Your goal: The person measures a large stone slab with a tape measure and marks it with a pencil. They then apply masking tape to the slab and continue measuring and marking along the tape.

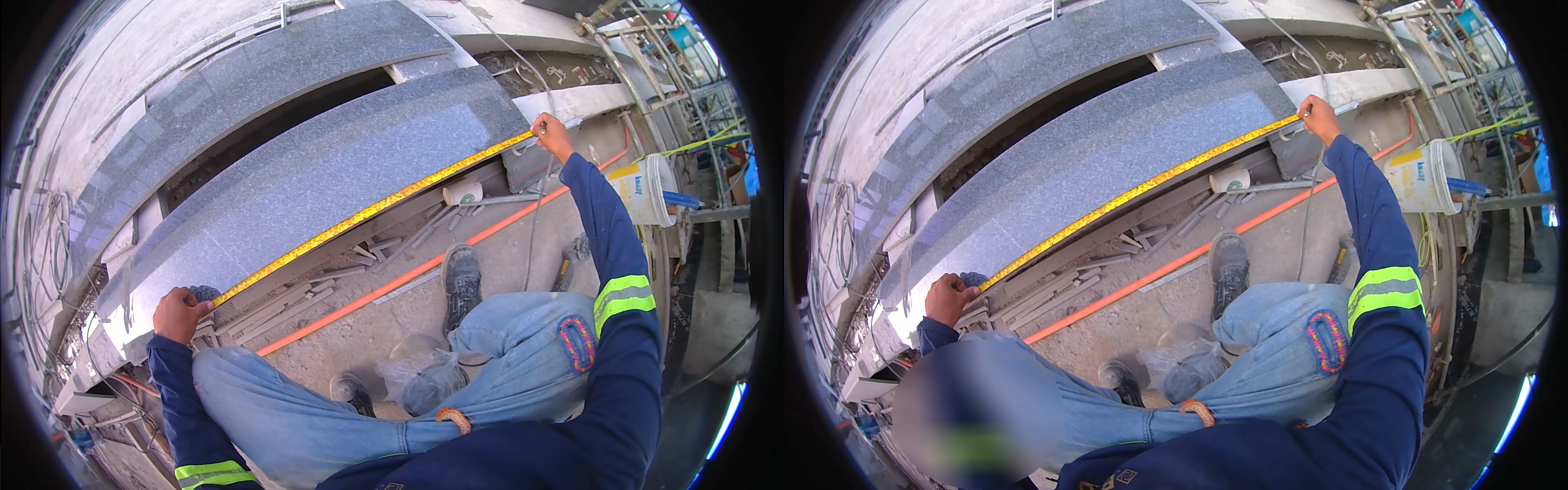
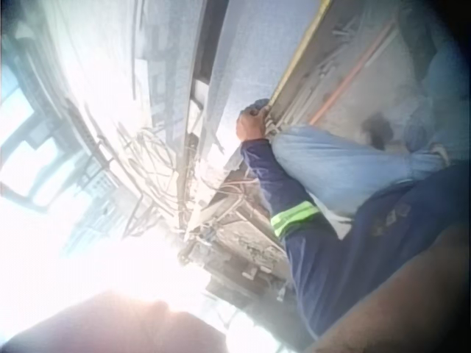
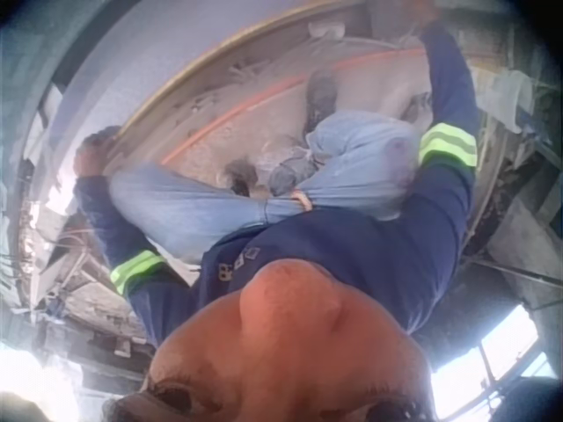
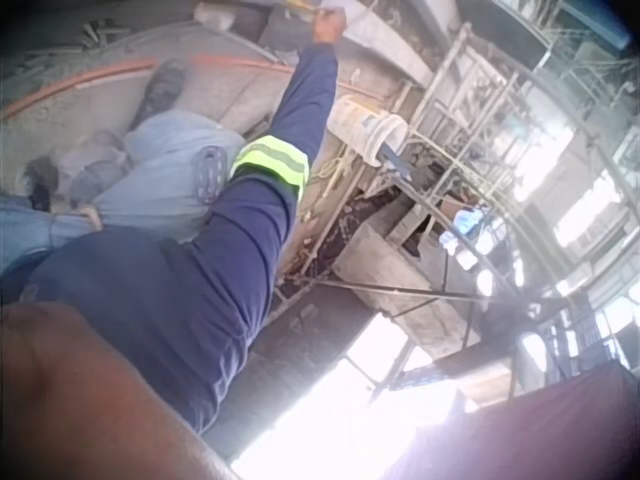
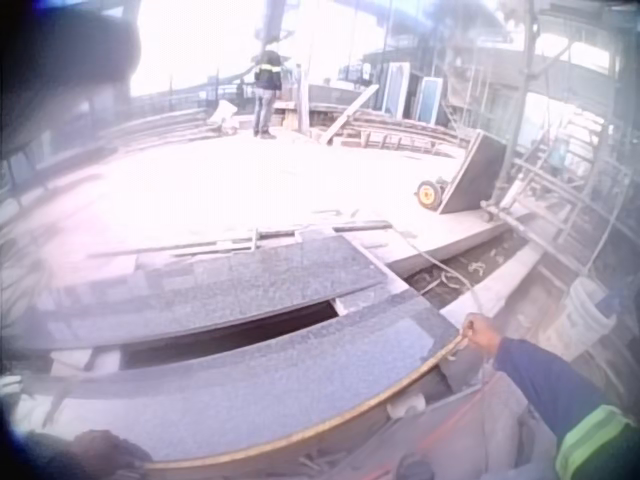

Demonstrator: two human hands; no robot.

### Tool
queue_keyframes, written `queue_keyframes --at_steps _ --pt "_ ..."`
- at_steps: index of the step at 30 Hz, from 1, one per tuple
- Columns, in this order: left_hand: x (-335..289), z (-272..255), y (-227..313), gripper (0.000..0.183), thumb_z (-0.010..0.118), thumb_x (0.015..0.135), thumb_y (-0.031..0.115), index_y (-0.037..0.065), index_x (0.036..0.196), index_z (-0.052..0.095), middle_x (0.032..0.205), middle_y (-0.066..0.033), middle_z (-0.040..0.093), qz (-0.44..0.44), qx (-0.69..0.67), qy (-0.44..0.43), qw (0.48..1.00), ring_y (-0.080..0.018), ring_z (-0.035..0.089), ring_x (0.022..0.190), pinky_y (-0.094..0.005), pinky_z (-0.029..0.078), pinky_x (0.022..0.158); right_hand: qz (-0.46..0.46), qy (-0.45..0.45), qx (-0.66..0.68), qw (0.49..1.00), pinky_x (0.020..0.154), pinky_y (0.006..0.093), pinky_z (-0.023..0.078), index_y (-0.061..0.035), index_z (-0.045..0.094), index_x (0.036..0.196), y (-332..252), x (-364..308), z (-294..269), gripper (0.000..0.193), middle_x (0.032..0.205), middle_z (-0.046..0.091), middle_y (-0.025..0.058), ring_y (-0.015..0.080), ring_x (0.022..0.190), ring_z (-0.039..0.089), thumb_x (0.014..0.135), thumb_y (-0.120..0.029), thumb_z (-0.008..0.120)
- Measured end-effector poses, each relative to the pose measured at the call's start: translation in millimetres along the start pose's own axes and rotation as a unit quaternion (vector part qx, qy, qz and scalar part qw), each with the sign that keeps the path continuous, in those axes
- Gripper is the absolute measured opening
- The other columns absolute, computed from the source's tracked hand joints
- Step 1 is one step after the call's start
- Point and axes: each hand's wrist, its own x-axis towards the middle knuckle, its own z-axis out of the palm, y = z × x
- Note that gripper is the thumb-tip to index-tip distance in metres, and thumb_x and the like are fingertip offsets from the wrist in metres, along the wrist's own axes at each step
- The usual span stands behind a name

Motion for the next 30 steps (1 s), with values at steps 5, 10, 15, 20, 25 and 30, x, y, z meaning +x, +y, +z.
queue_keyframes --at_steps 5,10,15,20,25,30 --pt "-0.2 2.3 -6.5 0.039 0.086 0.071 0.037 0.004 0.073 0.066 0.074 -0.0128 0.067 0.009 -0.03 0.007 0.999 -0.0297 0.066 0.071 -0.0415 0.049 0.066 0.009 0.009 -0.01 1.0 0.046 0.028 0.049 -0.0087 0.059 0.088 -2.3 -1.0 -0.4 0.011 0.072 0.061 0.0024 0.0118 0.055 0.062 0.089 -0.016 0.067" --pt "-0.6 3.8 -9.4 0.039 0.086 0.07 0.035 0.003 0.073 0.065 0.074 -0.0134 0.066 0.008 -0.049 0.009 0.999 -0.0294 0.065 0.07 -0.0409 0.049 0.065 0.005 0.016 0.008 1.0 0.044 0.0282 0.048 -0.0085 0.058 0.087 -2.0 -1.2 0.7 0.012 0.069 0.059 0.002 0.0119 0.051 0.06 0.088 -0.016 0.067" --pt "-0.2 3.7 -9.6 0.039 0.087 0.07 0.035 0.003 0.073 0.066 0.073 -0.0135 0.066 0.012 -0.052 0.014 0.998 -0.0291 0.065 0.068 -0.0409 0.049 0.063 -0.026 0.015 -0.006 1.0 0.043 0.0288 0.047 -0.0081 0.058 0.086 0.9 1.2 0.9 0.012 0.065 0.057 0.0021 0.0117 0.049 0.058 0.089 -0.015 0.066" --pt "-0.2 4.2 -9.6 0.039 0.088 0.069 0.037 0.004 0.074 0.067 0.072 -0.0134 0.066 0.01 -0.044 0.015 0.999 -0.0288 0.065 0.068 -0.0406 0.049 0.063 -0.02 0.027 -0.006 0.999 0.046 0.0327 0.048 -0.0077 0.061 0.085 -0.1 0.8 1.3 0.005 0.062 0.061 0.0056 0.016 0.047 0.059 0.09 -0.01 0.061" --pt "-0.1 4.6 -8.9 0.038 0.087 0.069 0.036 0.004 0.073 0.067 0.072 -0.0133 0.067 0.014 -0.042 0.015 0.999 -0.0287 0.066 0.068 -0.0406 0.05 0.063 -0.021 0.028 -0.016 0.999 0.046 0.0328 0.048 -0.0076 0.06 0.085 -3.2 -2.4 -1.0 0.007 0.062 0.061 0.0058 0.0158 0.048 0.059 0.089 -0.013 0.063" --pt "0.3 3.8 -8.5 0.038 0.086 0.07 0.036 0.003 0.073 0.067 0.074 -0.0134 0.067 0.014 -0.038 0.005 0.999 -0.0295 0.066 0.07 -0.0408 0.05 0.064 -0.031 0.021 -0.018 0.999 0.047 0.0328 0.048 -0.0073 0.059 0.086 -3.7 -1.9 -2.1 0.011 0.061 0.059 0.0053 0.0161 0.048 0.058 0.089 -0.016 0.065"
